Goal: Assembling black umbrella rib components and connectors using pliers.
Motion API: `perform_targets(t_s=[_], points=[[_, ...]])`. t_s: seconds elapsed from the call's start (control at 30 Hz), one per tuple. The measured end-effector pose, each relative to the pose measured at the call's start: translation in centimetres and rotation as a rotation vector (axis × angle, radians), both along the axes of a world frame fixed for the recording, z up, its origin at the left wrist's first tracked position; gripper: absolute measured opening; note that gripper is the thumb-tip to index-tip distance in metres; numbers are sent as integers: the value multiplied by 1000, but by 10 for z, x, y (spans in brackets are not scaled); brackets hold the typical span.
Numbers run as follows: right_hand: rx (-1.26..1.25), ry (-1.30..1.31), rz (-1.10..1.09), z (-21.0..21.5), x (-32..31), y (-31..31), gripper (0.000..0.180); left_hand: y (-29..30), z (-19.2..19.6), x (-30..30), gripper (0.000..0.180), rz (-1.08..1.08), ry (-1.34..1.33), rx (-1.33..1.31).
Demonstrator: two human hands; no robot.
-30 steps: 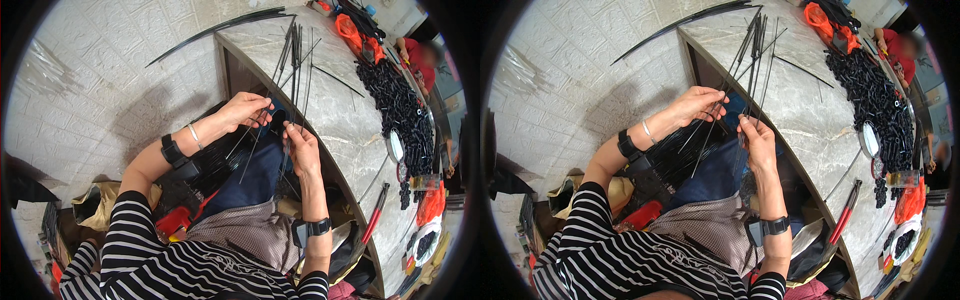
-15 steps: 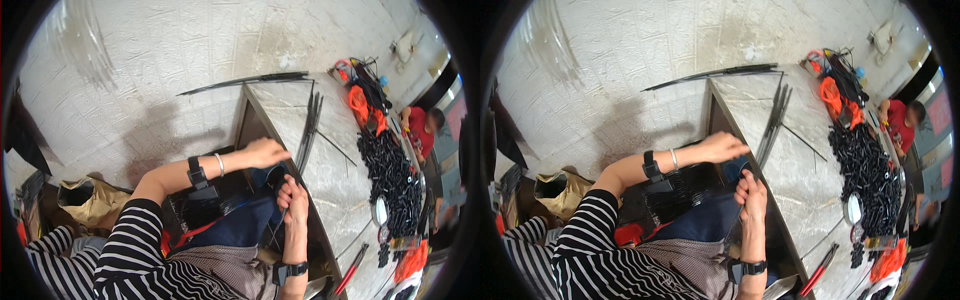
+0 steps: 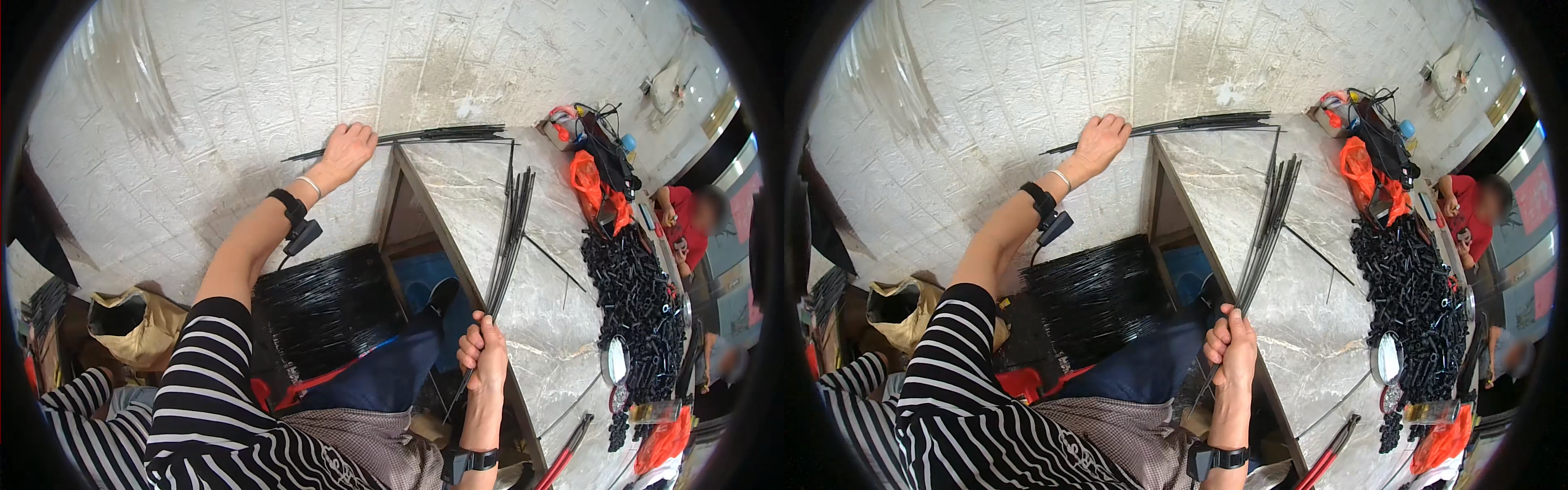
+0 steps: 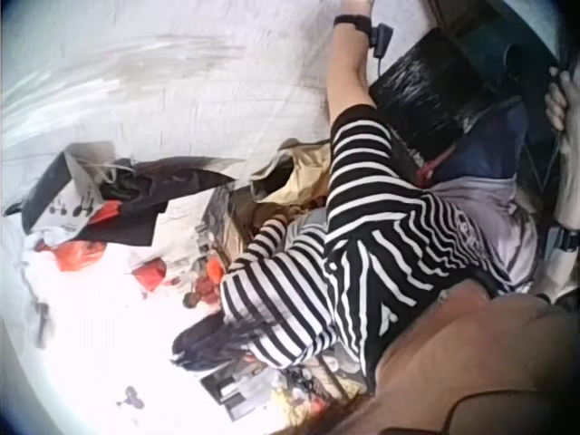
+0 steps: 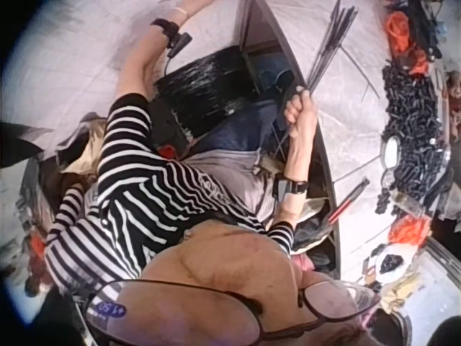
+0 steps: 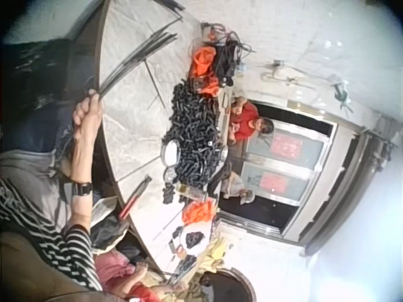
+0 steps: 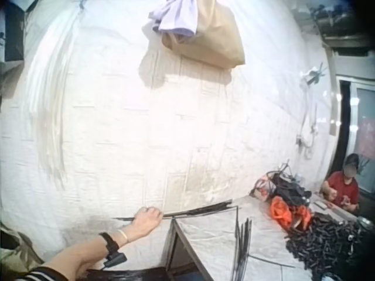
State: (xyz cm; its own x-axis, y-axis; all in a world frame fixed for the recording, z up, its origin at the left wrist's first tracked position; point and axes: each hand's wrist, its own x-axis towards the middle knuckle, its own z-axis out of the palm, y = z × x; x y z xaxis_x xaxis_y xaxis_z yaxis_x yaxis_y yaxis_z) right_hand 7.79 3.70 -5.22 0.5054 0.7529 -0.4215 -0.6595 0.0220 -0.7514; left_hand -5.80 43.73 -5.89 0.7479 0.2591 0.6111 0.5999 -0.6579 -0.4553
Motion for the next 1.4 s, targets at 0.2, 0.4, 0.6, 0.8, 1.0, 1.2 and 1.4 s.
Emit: perform_targets(t_s=[0.2,0.4,0.6,0.8,1.0,1.2,1.4], points=[[-15,6,15,1,1,-1,19,9,-2,2,10,-66,9,-38],[-11,-7,4,1,0,0,18,9,-6,6,8,-50,24,-8],[-11,-7,9,2,0,-4,18,7,-2,12,7,-38,139,-15],[-1,-3,-16,0,1,-7,18,-6,12,17,6,-166,-27,62],[6,4,-23,3,0,-11,17,-10,8,27,7,-3,76,-142],[7,6,-16,5,-3,-9,18,-24,27,26,8,-29,-41,-176],[-75,-71,-105,-1,-7,1,18,-137,36,36,15,-148,-26,-896]])
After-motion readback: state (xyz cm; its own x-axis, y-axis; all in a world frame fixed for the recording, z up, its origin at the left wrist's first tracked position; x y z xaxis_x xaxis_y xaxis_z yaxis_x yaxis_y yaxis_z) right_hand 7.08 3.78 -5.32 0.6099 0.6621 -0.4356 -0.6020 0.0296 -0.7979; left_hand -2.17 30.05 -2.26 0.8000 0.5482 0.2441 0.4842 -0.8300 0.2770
